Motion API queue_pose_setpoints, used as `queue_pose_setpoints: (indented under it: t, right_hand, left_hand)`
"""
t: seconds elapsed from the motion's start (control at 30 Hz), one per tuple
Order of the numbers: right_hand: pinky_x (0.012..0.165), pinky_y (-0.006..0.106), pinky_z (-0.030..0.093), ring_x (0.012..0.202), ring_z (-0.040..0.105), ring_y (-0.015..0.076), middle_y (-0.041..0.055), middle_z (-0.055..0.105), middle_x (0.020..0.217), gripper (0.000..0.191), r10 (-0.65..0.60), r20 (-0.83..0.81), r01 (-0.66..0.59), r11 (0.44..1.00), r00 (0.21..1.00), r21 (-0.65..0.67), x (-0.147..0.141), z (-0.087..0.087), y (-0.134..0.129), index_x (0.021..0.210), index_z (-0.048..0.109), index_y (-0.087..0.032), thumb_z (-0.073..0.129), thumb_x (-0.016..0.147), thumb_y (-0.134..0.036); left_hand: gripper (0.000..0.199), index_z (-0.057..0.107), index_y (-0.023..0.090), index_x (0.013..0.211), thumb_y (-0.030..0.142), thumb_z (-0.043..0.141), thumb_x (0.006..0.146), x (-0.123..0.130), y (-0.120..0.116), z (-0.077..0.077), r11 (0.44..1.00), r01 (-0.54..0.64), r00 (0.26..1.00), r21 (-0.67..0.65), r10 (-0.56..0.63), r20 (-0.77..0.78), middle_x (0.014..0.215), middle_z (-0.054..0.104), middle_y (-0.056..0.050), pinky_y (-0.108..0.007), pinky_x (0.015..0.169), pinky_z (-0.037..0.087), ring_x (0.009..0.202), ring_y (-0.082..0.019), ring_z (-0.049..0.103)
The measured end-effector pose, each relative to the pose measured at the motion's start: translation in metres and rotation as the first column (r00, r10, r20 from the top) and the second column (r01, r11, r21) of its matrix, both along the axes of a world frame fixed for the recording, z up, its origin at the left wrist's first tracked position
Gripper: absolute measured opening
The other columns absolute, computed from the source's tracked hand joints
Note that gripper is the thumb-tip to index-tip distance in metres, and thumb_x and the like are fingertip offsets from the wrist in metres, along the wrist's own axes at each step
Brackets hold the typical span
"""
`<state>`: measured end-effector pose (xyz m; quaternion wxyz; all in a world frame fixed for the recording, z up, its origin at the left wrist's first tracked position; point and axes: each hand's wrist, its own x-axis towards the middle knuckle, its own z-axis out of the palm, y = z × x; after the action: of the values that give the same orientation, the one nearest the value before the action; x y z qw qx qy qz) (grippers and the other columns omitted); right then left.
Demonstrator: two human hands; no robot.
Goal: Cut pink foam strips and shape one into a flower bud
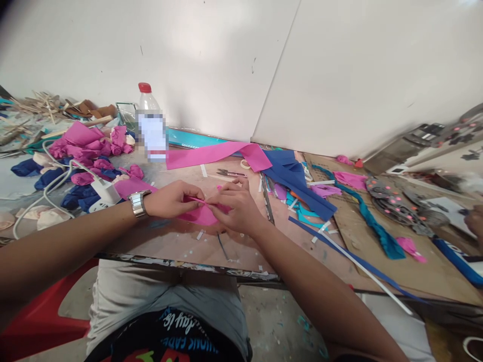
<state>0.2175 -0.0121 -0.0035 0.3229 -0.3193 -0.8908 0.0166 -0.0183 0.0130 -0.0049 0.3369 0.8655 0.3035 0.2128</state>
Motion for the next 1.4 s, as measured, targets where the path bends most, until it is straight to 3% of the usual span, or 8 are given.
queue_pose_setpoints:
  t: [0.27,0.5,0.63,0.83,0.97,1.1,1.23,1.4]
  right_hand:
    - [0.099,0.046,0.036,0.081,0.069,0.0185,-0.0002,0.076,0.075,0.014,0.001,0.014,-0.001,0.999,1.0,0.036,-0.0008,0.0003,0.0006,0.083,0.077,-0.027,0.066,0.091,-0.025]
    - [0.103,0.046,0.033,0.081,0.068,0.0172,-0.0011,0.075,0.077,0.015,-0.021,0.014,0.02,0.998,1.0,0.065,0.0027,0.0027,0.0021,0.082,0.077,-0.026,0.066,0.091,-0.024]
    - [0.103,0.047,0.033,0.08,0.068,0.0174,-0.001,0.075,0.076,0.014,-0.038,0.024,0.036,0.998,0.999,0.053,0.0025,0.0039,0.0021,0.083,0.076,-0.027,0.065,0.092,-0.024]
    - [0.103,0.047,0.035,0.08,0.068,0.0176,-0.0008,0.075,0.076,0.015,-0.027,0.034,0.025,0.997,0.999,0.07,0.0015,0.0034,0.0014,0.083,0.077,-0.027,0.065,0.092,-0.023]
    - [0.104,0.047,0.035,0.082,0.067,0.0183,-0.0004,0.076,0.078,0.014,-0.016,0.043,0.014,0.998,0.999,0.054,0.0019,0.0023,0.0019,0.083,0.077,-0.027,0.066,0.091,-0.023]
    - [0.102,0.047,0.038,0.083,0.067,0.0188,0.0005,0.076,0.079,0.015,-0.018,0.04,0.015,0.998,0.999,0.056,0.0017,0.0019,0.0017,0.084,0.077,-0.027,0.065,0.092,-0.024]
    - [0.103,0.047,0.037,0.085,0.068,0.0191,0.0005,0.076,0.081,0.014,-0.01,0.041,0.008,0.999,0.999,0.042,0.0015,0.0002,0.0013,0.089,0.077,-0.027,0.064,0.094,-0.026]
    - [0.103,0.047,0.035,0.085,0.069,0.0194,0.0004,0.075,0.08,0.012,-0.032,0.02,0.031,0.999,0.999,0.032,0.0018,-0.0017,0.002,0.09,0.076,-0.026,0.065,0.093,-0.028]
  left_hand:
    - [0.027,0.074,0.015,0.093,0.011,0.051,0.081,-0.0004,-0.0016,0.0005,0.999,0.002,1.0,-0.043,-0.002,0.005,0.08,0.073,0.0,-0.024,0.071,0.045,0.072,-0.013,0.062]
    - [0.037,0.076,0.017,0.104,0.01,0.048,0.08,-0.0031,0.0003,0.0032,0.99,-0.058,0.993,0.125,0.071,-0.099,0.095,0.078,-0.003,-0.029,0.078,0.046,0.083,-0.018,0.067]
    - [0.035,0.075,0.017,0.099,0.011,0.046,0.081,-0.0033,0.0009,0.0021,0.978,-0.095,0.981,0.184,0.123,-0.151,0.093,0.077,-0.005,-0.03,0.077,0.044,0.083,-0.019,0.067]
    - [0.016,0.07,0.016,0.088,0.024,0.056,0.086,-0.0018,-0.0038,0.0027,0.983,-0.033,0.989,0.18,0.059,-0.139,0.077,0.07,-0.003,-0.028,0.067,0.039,0.068,-0.016,0.057]
    - [0.034,0.068,0.016,0.084,0.042,0.052,0.097,0.0009,-0.0058,0.0015,0.993,-0.017,0.998,0.117,0.024,-0.058,0.071,0.065,-0.001,-0.027,0.065,0.037,0.065,-0.013,0.053]
    - [0.031,0.07,0.016,0.092,0.039,0.05,0.099,0.0019,-0.0032,-0.0024,1.0,-0.002,0.999,0.026,0.001,0.038,0.08,0.068,-0.002,-0.026,0.068,0.041,0.072,-0.014,0.057]
    - [0.025,0.07,0.016,0.088,0.033,0.053,0.096,0.0012,-0.0008,-0.0038,1.0,-0.013,0.998,-0.011,0.014,0.06,0.078,0.068,-0.001,-0.025,0.069,0.042,0.071,-0.013,0.057]
    - [0.026,0.071,0.016,0.092,0.038,0.058,0.094,0.0012,-0.0008,-0.0035,0.999,-0.002,0.997,-0.052,0.006,0.076,0.081,0.071,-0.003,-0.026,0.069,0.045,0.072,-0.014,0.06]
